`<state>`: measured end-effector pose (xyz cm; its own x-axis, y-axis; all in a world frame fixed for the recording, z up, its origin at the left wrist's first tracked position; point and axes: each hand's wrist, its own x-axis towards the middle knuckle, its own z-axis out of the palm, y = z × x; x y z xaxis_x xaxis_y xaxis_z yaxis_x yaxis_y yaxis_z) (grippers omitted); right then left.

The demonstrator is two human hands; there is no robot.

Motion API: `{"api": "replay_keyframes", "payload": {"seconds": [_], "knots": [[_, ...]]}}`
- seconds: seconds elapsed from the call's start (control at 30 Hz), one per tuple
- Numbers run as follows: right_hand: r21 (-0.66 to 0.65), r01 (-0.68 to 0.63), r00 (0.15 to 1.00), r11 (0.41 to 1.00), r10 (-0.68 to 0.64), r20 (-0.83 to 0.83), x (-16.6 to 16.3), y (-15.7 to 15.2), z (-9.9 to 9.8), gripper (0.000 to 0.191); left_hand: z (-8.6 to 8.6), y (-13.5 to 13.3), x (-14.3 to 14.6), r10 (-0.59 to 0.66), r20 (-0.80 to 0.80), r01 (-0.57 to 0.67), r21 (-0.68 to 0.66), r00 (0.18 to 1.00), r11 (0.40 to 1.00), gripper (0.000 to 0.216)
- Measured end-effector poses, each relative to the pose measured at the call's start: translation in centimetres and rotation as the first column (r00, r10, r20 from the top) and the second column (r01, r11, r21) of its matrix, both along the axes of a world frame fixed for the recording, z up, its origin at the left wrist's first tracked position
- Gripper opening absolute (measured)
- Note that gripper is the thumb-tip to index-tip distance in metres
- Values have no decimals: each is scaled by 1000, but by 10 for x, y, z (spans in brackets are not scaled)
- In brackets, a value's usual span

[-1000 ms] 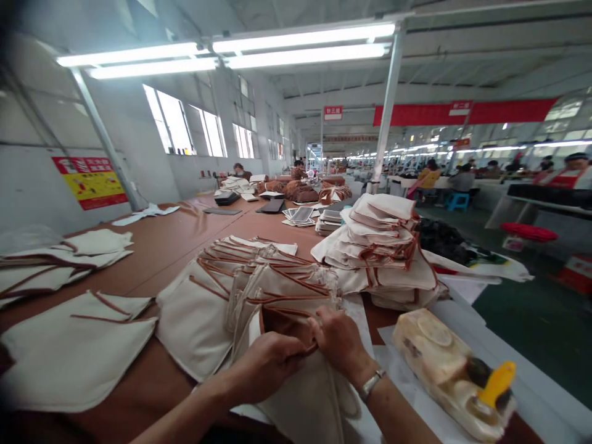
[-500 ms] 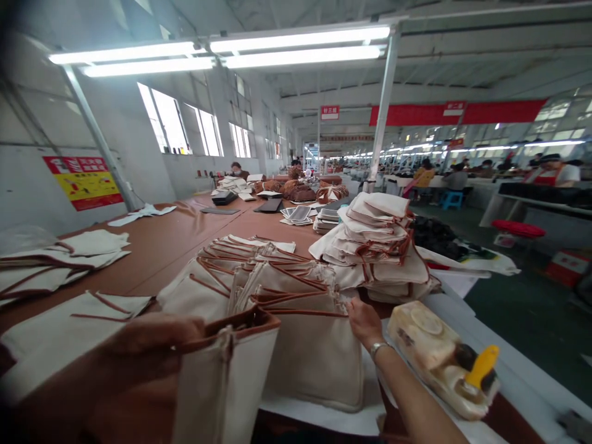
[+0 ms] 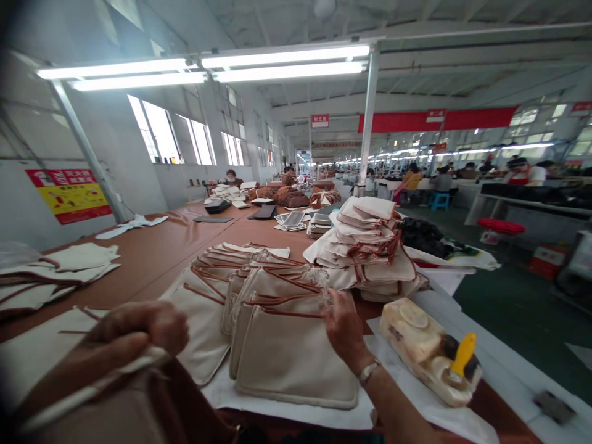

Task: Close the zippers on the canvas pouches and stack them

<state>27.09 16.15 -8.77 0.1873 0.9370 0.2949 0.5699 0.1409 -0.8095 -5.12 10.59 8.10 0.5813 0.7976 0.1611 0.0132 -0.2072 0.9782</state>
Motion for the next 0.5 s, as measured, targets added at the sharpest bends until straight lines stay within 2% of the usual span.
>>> {"api": "replay_keyframes", "payload": {"seconds": [0.07,0.1,0.13,0.17,0.23,0.3,0.4,0.5], "knots": [[46,-187,979,981,190,-76,-24,-35,24,42,-13,-1,24,-99,-45,93,-118,994,989,44],[73,-300,941,951,308,-138,-35,-54,34,45,-20,-2,37,-150,-74,138,-146,986,980,44],[113,-504,796,856,512,-322,-43,-71,43,47,-26,-3,48,-179,-102,165,-139,978,976,43],[144,-622,651,770,610,-452,-49,-87,49,46,-31,-3,56,-208,-129,193,-118,970,974,43],[219,-697,453,682,657,-603,-53,-110,56,45,-38,-5,67,-232,-204,227,-45,951,973,41],[225,-683,432,695,633,-643,-48,-121,54,42,-42,-7,68,-230,-278,243,10,933,970,40],[170,-678,503,715,620,-603,-38,-122,45,36,-46,-13,64,-214,-321,248,68,923,966,35],[140,-663,590,735,629,-506,-36,-121,40,26,-51,-17,62,-232,-307,251,26,923,968,29]]}}
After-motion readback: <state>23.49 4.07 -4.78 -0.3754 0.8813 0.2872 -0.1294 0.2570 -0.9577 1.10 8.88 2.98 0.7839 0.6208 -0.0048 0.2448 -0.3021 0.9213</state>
